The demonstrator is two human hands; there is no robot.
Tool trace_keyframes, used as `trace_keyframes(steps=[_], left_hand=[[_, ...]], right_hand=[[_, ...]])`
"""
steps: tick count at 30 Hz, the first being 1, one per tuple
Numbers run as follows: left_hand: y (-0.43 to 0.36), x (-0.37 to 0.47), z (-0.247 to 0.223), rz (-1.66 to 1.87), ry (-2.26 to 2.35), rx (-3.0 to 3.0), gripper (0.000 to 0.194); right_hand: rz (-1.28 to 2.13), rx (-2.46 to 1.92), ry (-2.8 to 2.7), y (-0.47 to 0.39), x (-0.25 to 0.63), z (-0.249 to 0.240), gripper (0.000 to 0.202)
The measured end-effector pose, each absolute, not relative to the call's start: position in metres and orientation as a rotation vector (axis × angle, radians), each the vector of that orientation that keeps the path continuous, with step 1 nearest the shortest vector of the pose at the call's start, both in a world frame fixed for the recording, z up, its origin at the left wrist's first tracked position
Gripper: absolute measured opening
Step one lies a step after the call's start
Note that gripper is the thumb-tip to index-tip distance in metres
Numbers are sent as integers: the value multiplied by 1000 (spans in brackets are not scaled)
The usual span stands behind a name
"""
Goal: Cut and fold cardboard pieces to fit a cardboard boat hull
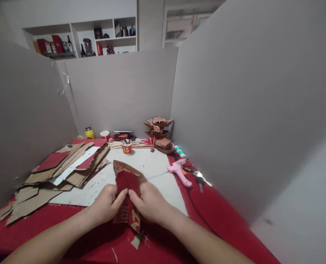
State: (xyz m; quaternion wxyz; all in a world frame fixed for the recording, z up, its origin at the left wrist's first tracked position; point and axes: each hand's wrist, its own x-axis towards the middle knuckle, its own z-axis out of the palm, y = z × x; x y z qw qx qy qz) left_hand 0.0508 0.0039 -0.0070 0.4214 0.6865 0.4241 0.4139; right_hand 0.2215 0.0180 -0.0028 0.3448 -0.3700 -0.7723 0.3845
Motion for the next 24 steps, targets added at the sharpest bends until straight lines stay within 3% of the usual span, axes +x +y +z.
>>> trace_keyframes(steps=[11,19,24], left_hand=[[-6,39,10,975,858,1568,41],[-8,42,6,1067,890,1753,34],[-16,42,3,1049,1140,2183,24]], right_hand=[[1693,-866,-1884,14,233,-2,26],[1416,-942,-1990,13,234,-6,32],[1257,-942,-2092,15,231,-7,30]])
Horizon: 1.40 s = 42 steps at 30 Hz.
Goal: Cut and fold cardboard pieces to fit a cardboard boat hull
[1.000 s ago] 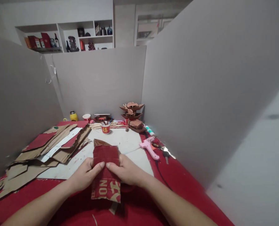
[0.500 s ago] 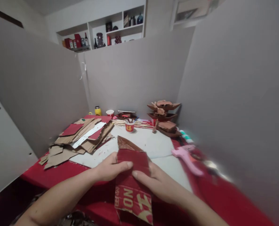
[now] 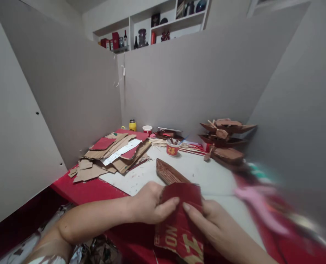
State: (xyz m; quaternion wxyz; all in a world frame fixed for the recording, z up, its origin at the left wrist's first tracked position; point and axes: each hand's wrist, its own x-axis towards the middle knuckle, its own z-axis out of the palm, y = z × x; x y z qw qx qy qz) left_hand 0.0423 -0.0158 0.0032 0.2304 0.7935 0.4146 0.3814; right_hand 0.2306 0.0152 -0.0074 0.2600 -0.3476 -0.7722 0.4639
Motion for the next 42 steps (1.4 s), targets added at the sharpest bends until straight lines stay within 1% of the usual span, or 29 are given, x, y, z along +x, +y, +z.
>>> trace_keyframes(steps=[3,5,7,8,11,13,18,20,22,24,26,28,29,30,31,34,36,42], left_hand=[[-18,43,4,1024,1265,2244,15],[-16,44,6,1056,1238,2157,19],[-12,44,8,1069,1158,2078,30],[-10,45,10,1059,1098,2021,32],[-6,44,14,987,928,1701,28],[-5,42,15,955,885,1542,27],[-3,37,14,907,868,1501,26],[-2,36,12,891,862,1493,29],[0,36,9,915,903,1490,32],[2,37,6,957,972,1513,34],[3,41,2,1007,1015,1598,34],[4,44,-2,1056,1017,1696,35],[5,45,-4,1072,1014,1712,35],[6,46,-5,1080,1013,1704,35],[6,46,-6,1078,1007,1668,35],[6,45,-5,1054,973,1537,35],[5,44,-3,1030,939,1507,34],[5,44,-2,967,874,1543,31]], right_hand=[[1197,-917,-2089,13,224,-4,31],[1181,-947,-2015,12,222,0,33],[1328,-947,-1936,13,222,3,33],[1420,-931,-1896,13,223,5,31],[1580,-879,-1744,15,227,10,30],[1608,-873,-1682,16,227,12,32],[1646,-846,-1638,19,226,6,38],[1654,-793,-1653,20,226,3,36],[1629,-751,-1704,18,225,1,32],[1520,-740,-1804,16,224,1,29],[1278,-755,-1937,15,222,0,26],[960,-788,-2059,13,221,0,23],[849,-798,-2088,13,221,0,23],[806,-800,-2096,13,220,0,22],[843,-796,-2086,13,220,0,23],[1170,-751,-1963,14,221,2,24],[1283,-757,-1883,16,222,3,24],[1113,-814,-1931,21,223,1,23]])
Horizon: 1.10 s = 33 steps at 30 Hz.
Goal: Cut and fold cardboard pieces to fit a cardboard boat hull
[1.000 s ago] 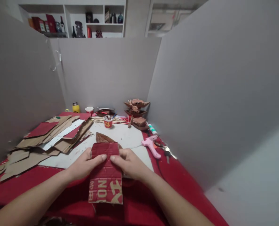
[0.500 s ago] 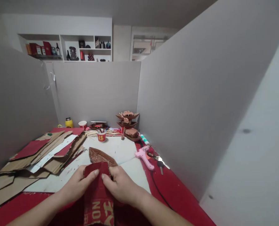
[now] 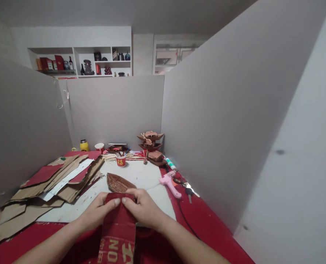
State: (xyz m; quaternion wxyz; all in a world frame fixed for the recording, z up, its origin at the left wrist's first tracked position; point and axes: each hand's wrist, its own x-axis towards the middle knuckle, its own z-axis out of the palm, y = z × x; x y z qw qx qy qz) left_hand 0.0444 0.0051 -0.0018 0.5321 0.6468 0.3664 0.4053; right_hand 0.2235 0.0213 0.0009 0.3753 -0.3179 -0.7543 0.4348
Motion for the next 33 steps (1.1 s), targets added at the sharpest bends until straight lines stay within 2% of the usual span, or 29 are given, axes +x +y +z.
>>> trace_keyframes(steps=[9,15,21,33], left_hand=[[14,48,-5,1056,892,1629,31],[12,48,-5,1036,885,1705,37],[10,48,-14,1141,965,1810,24],[9,45,-6,1049,877,1769,36]], right_hand=[[824,-803,-1972,23,222,-3,15],[963,-808,-1929,27,221,-5,26],[993,-853,-1845,26,211,-11,24],[1222,-851,-1583,33,226,-4,23]])
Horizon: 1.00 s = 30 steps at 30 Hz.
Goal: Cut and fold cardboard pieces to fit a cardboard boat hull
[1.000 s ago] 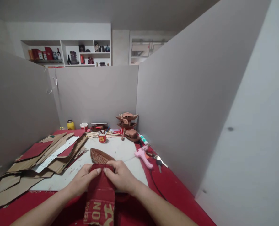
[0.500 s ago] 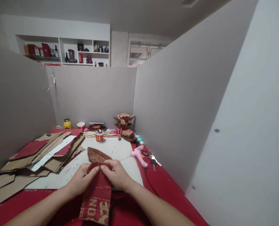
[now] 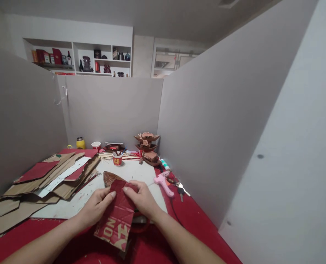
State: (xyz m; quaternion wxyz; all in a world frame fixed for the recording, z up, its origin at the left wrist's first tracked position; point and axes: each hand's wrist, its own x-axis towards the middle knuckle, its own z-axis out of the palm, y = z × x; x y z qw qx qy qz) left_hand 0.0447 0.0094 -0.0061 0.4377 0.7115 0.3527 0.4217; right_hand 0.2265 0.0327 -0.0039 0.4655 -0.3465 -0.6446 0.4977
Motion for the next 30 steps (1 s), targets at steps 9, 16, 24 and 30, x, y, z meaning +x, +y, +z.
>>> trace_keyframes(steps=[9,16,24,30], left_hand=[[7,45,-5,1115,945,1972,32],[7,46,-19,1173,1096,2112,19],[5,48,-3,1147,1038,1999,31],[5,45,-1,1201,1070,1981,35]], right_hand=[[1386,-770,-1519,27,220,-14,26],[1197,-798,-1552,19,216,-13,19],[1118,-846,-1528,18,225,-4,23],[987,-865,-1556,19,222,-7,23]])
